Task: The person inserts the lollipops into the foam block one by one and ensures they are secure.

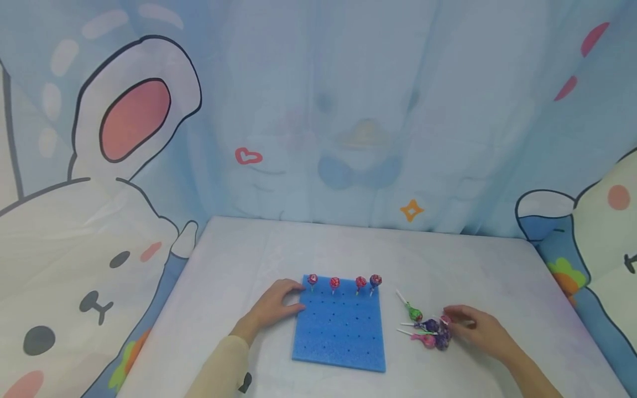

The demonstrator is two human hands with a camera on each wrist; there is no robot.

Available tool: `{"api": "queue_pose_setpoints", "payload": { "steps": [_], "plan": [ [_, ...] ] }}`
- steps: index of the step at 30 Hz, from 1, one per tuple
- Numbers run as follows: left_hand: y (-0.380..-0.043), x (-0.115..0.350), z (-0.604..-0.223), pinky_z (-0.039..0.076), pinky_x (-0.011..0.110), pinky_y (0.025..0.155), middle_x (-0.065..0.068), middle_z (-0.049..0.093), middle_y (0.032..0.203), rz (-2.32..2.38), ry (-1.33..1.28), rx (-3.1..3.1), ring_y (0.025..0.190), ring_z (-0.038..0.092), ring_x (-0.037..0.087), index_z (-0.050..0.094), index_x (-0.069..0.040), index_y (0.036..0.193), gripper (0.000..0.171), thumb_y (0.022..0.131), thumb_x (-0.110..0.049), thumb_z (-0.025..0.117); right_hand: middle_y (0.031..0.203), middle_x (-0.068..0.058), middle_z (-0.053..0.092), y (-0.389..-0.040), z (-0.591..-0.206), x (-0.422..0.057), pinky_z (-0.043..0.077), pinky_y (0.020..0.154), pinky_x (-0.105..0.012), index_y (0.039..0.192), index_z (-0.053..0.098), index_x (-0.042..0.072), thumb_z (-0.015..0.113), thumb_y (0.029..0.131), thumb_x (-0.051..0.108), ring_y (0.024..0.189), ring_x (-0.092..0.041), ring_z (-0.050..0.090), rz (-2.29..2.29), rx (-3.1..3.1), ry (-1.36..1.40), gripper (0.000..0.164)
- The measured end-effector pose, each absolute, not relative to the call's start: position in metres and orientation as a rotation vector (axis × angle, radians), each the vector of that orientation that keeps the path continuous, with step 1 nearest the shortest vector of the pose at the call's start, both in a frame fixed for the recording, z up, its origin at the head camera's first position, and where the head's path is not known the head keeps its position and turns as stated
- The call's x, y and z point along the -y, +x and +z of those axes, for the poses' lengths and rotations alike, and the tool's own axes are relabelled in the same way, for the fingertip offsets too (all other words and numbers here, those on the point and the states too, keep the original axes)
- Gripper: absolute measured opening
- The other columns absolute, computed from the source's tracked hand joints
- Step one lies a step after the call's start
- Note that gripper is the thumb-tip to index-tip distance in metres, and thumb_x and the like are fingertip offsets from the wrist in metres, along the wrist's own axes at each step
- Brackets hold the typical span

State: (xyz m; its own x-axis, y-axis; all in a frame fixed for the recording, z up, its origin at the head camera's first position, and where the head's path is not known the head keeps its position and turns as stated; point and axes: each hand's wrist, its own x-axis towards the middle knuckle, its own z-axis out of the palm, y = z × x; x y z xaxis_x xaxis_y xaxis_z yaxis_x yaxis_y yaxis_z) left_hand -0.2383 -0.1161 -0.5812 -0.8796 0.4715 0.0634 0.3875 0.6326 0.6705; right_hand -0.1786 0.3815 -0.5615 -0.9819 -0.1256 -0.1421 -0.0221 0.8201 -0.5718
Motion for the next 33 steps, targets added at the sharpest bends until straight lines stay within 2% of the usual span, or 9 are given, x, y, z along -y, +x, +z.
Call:
{"api": "queue_pose_setpoints", "payload": {
  "steps": [6,12,18,24,29,33],
  "plan": [
    [-0.237,0.117,-0.581,0.038,0.043,0.110,-0.001,0.059,0.131,1.089,0.719,-2.730,0.129,0.048,0.020,0.059,-0.016,0.130,0.047,0.091,-0.040,0.068,0.114,-0.011,0.068,-0.180,-0.566,-0.385,0.054,0.086,-0.047,0.122,0.064,0.005,0.069,0.090,0.039,0.105,-0.030,0.063,-0.901,-2.822,-0.114,0.048],
    [-0.237,0.116,-0.580,0.037,0.043,0.110,0.000,0.058,0.131,1.103,0.708,-2.724,0.129,0.048,0.021,0.059,-0.015,0.130,0.046,0.091,-0.037,0.069,0.115,-0.010,0.068,-0.183,-0.573,-0.388,0.054,0.087,-0.046,0.124,0.063,0.006,0.068,0.090,0.042,0.105,-0.028,0.063,-0.905,-2.812,-0.106,0.050],
    [-0.236,0.116,-0.580,0.037,0.043,0.110,-0.001,0.058,0.132,1.089,0.700,-2.727,0.130,0.047,0.020,0.059,-0.016,0.130,0.046,0.091,-0.039,0.068,0.119,-0.014,0.066,-0.185,-0.575,-0.386,0.052,0.089,-0.051,0.125,0.062,0.005,0.066,0.092,0.041,0.109,-0.035,0.061,-0.932,-2.837,-0.058,0.050],
    [-0.236,0.116,-0.580,0.037,0.044,0.110,-0.001,0.058,0.131,1.098,0.714,-2.726,0.130,0.047,0.021,0.059,-0.016,0.130,0.045,0.091,-0.038,0.068,0.132,-0.025,0.055,-0.185,-0.571,-0.383,0.051,0.092,-0.052,0.133,0.054,0.004,0.063,0.096,0.031,0.118,-0.044,0.056,-1.087,-2.875,0.050,0.046],
    [-0.237,0.116,-0.580,0.038,0.043,0.110,-0.001,0.059,0.130,1.084,0.732,-2.736,0.129,0.048,0.020,0.059,-0.016,0.130,0.045,0.092,-0.037,0.068,0.137,-0.025,0.049,-0.188,-0.567,-0.380,0.053,0.089,-0.041,0.136,0.051,0.005,0.062,0.097,0.027,0.121,-0.043,0.054,-1.202,-2.875,0.085,0.045],
    [-0.237,0.115,-0.580,0.037,0.041,0.110,-0.003,0.058,0.131,1.075,0.701,-2.728,0.130,0.047,0.018,0.058,-0.017,0.131,0.045,0.092,-0.038,0.068,0.136,-0.022,0.052,-0.191,-0.565,-0.376,0.054,0.084,-0.020,0.135,0.053,0.006,0.062,0.097,0.029,0.121,-0.041,0.055,-1.251,-2.902,0.079,0.045]
  ]
}}
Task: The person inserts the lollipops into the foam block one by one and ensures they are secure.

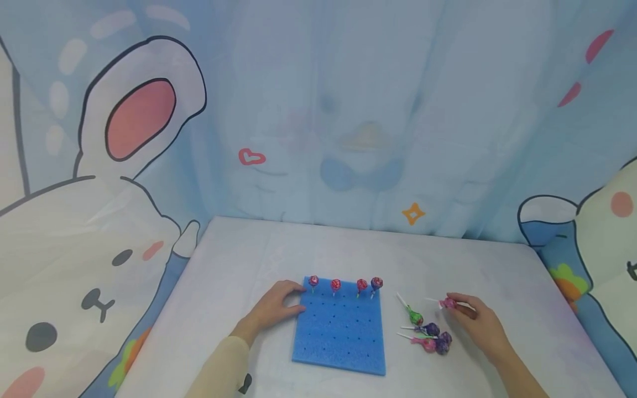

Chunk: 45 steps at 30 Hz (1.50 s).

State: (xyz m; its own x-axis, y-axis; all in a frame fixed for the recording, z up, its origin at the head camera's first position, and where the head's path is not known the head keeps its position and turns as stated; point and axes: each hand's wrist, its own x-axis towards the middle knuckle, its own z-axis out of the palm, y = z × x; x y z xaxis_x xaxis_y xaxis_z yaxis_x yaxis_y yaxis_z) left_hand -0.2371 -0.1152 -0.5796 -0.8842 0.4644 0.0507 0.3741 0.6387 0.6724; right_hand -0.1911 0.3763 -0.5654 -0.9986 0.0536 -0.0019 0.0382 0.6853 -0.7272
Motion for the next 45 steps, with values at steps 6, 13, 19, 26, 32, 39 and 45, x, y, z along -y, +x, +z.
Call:
{"api": "queue_pose_setpoints", "payload": {
  "steps": [6,13,19,26,32,39,45],
  "plan": [
    [-0.236,0.114,-0.577,0.037,0.041,0.111,-0.004,0.057,0.132,1.084,0.676,-2.720,0.131,0.046,0.017,0.058,-0.019,0.131,0.045,0.091,-0.038,0.068,0.136,-0.020,0.053,-0.194,-0.562,-0.369,0.051,0.083,-0.013,0.138,0.050,0.006,0.062,0.097,0.032,0.123,-0.039,0.053,1.277,2.820,-0.102,0.050],
    [-0.236,0.114,-0.577,0.037,0.043,0.111,-0.002,0.057,0.132,1.070,0.663,-2.725,0.131,0.046,0.019,0.058,-0.018,0.131,0.046,0.091,-0.039,0.068,0.137,-0.017,0.053,-0.192,-0.550,-0.354,0.046,0.083,-0.005,0.138,0.050,0.007,0.060,0.097,0.036,0.124,-0.036,0.052,1.325,2.775,-0.087,0.051],
    [-0.234,0.114,-0.577,0.037,0.044,0.111,-0.002,0.056,0.133,1.075,0.653,-2.719,0.132,0.045,0.019,0.058,-0.019,0.132,0.046,0.092,-0.039,0.067,0.136,-0.015,0.054,-0.192,-0.538,-0.339,0.044,0.083,-0.003,0.137,0.051,0.008,0.061,0.096,0.040,0.109,0.008,0.053,1.425,2.712,-0.039,0.054],
    [-0.233,0.114,-0.575,0.037,0.044,0.111,-0.002,0.057,0.132,1.083,0.669,-2.726,0.131,0.046,0.019,0.058,-0.018,0.131,0.045,0.092,-0.038,0.068,0.136,-0.014,0.055,-0.193,-0.525,-0.311,0.045,0.084,-0.006,0.135,0.053,0.009,0.063,0.094,0.043,0.106,0.012,0.054,1.531,2.682,-0.020,0.054],
    [-0.233,0.114,-0.575,0.037,0.044,0.111,-0.003,0.057,0.132,1.083,0.666,-2.727,0.131,0.046,0.019,0.058,-0.018,0.131,0.045,0.091,-0.038,0.068,0.133,-0.013,0.057,-0.192,-0.517,-0.288,0.045,0.086,-0.007,0.132,0.056,0.008,0.064,0.094,0.039,0.108,0.007,0.057,1.572,2.635,0.035,0.050],
    [-0.236,0.114,-0.577,0.037,0.043,0.111,-0.003,0.058,0.131,1.081,0.688,-2.732,0.131,0.046,0.019,0.058,-0.018,0.130,0.045,0.091,-0.038,0.068,0.129,-0.007,0.061,-0.191,-0.515,-0.267,0.048,0.086,-0.011,0.132,0.059,0.014,0.064,0.094,0.036,0.115,-0.015,0.061,1.548,2.659,0.111,0.044],
    [-0.236,0.114,-0.578,0.037,0.043,0.111,-0.003,0.058,0.131,1.093,0.686,-2.723,0.131,0.046,0.019,0.059,-0.018,0.130,0.045,0.091,-0.038,0.068,0.129,-0.004,0.061,-0.187,-0.516,-0.244,0.048,0.090,-0.015,0.131,0.059,0.014,0.067,0.093,0.031,0.116,-0.015,0.060,1.650,2.625,0.216,0.042]
  ]
}}
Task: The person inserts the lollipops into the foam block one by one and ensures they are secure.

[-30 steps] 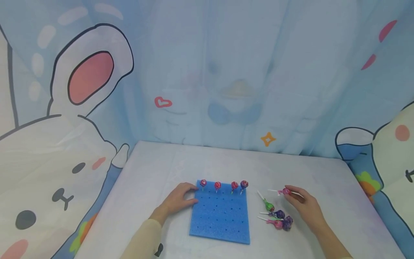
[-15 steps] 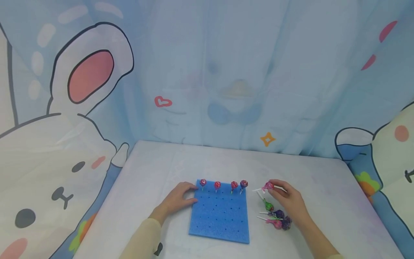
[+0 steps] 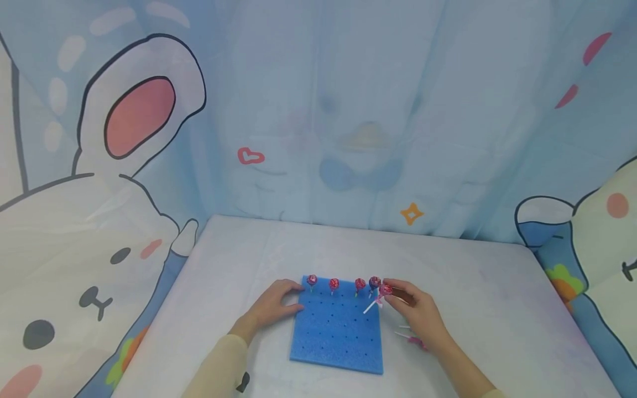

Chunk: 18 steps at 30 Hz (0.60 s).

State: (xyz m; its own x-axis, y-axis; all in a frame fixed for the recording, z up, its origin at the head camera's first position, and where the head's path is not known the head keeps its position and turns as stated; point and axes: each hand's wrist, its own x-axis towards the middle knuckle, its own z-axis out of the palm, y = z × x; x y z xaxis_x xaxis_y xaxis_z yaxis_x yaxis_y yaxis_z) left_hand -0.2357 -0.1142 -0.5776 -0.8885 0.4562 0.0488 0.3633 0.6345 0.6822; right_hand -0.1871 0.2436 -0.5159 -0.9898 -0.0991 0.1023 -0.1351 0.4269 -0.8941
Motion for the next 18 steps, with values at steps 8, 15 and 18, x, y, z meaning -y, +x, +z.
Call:
{"api": "queue_pose_setpoints", "payload": {
  "steps": [8,15,18],
  "plan": [
    [-0.233,0.115,-0.579,0.037,0.043,0.111,-0.003,0.057,0.132,1.101,0.681,-2.715,0.131,0.046,0.019,0.058,-0.019,0.131,0.045,0.091,-0.038,0.068,0.131,-0.008,0.060,-0.186,-0.517,-0.216,0.051,0.093,-0.026,0.128,0.062,0.011,0.067,0.094,0.020,0.119,-0.024,0.059,1.719,2.582,0.317,0.035],
    [-0.235,0.115,-0.580,0.038,0.041,0.110,-0.004,0.059,0.130,1.082,0.732,-2.746,0.129,0.048,0.018,0.059,-0.019,0.130,0.044,0.091,-0.038,0.069,0.128,-0.006,0.062,-0.185,-0.521,-0.196,0.052,0.092,-0.029,0.127,0.064,0.014,0.066,0.093,0.009,0.118,-0.025,0.059,1.737,2.512,0.411,0.034],
    [-0.236,0.116,-0.580,0.038,0.040,0.110,-0.005,0.059,0.129,1.080,0.732,-2.748,0.128,0.048,0.017,0.059,-0.019,0.130,0.044,0.091,-0.039,0.069,0.125,-0.004,0.063,-0.186,-0.523,-0.188,0.052,0.091,-0.024,0.123,0.065,0.015,0.067,0.091,0.004,0.116,-0.023,0.060,1.687,2.469,0.458,0.034]
  ]
}}
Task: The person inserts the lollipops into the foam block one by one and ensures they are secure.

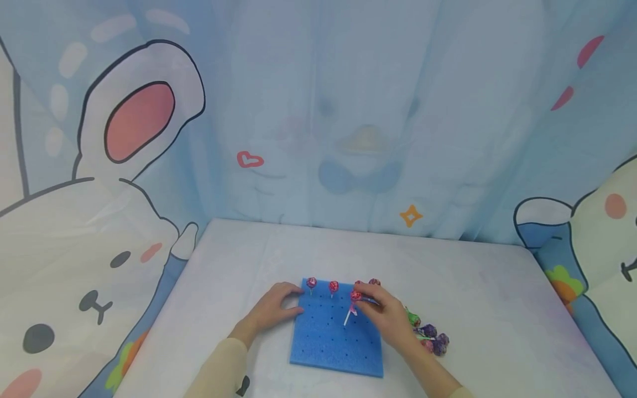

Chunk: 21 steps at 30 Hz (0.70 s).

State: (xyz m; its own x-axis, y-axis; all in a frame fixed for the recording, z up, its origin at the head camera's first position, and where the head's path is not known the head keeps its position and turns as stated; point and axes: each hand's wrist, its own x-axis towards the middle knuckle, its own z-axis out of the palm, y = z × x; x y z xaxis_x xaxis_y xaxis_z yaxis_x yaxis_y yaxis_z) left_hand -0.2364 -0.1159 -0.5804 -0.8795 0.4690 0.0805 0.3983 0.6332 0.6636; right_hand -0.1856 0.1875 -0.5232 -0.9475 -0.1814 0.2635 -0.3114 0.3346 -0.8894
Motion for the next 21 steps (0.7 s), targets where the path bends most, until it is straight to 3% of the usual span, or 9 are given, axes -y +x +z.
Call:
{"api": "queue_pose_setpoints", "payload": {
  "steps": [6,21],
  "plan": [
    [-0.237,0.116,-0.581,0.038,0.040,0.110,-0.005,0.058,0.130,1.068,0.717,-2.749,0.129,0.048,0.017,0.059,-0.020,0.130,0.045,0.091,-0.040,0.068,0.116,-0.001,0.064,-0.185,-0.529,-0.170,0.054,0.087,-0.026,0.116,0.066,0.010,0.070,0.086,-0.005,0.112,-0.022,0.062,1.438,2.430,0.483,0.034],
    [-0.235,0.115,-0.579,0.038,0.042,0.110,-0.002,0.059,0.130,1.079,0.733,-2.747,0.129,0.048,0.019,0.059,-0.017,0.130,0.044,0.091,-0.037,0.068,0.109,-0.003,0.059,-0.191,-0.538,-0.145,0.055,0.087,-0.031,0.108,0.063,0.009,0.073,0.082,-0.007,0.107,-0.018,0.062,1.167,2.492,0.376,0.032]
  ]
}}
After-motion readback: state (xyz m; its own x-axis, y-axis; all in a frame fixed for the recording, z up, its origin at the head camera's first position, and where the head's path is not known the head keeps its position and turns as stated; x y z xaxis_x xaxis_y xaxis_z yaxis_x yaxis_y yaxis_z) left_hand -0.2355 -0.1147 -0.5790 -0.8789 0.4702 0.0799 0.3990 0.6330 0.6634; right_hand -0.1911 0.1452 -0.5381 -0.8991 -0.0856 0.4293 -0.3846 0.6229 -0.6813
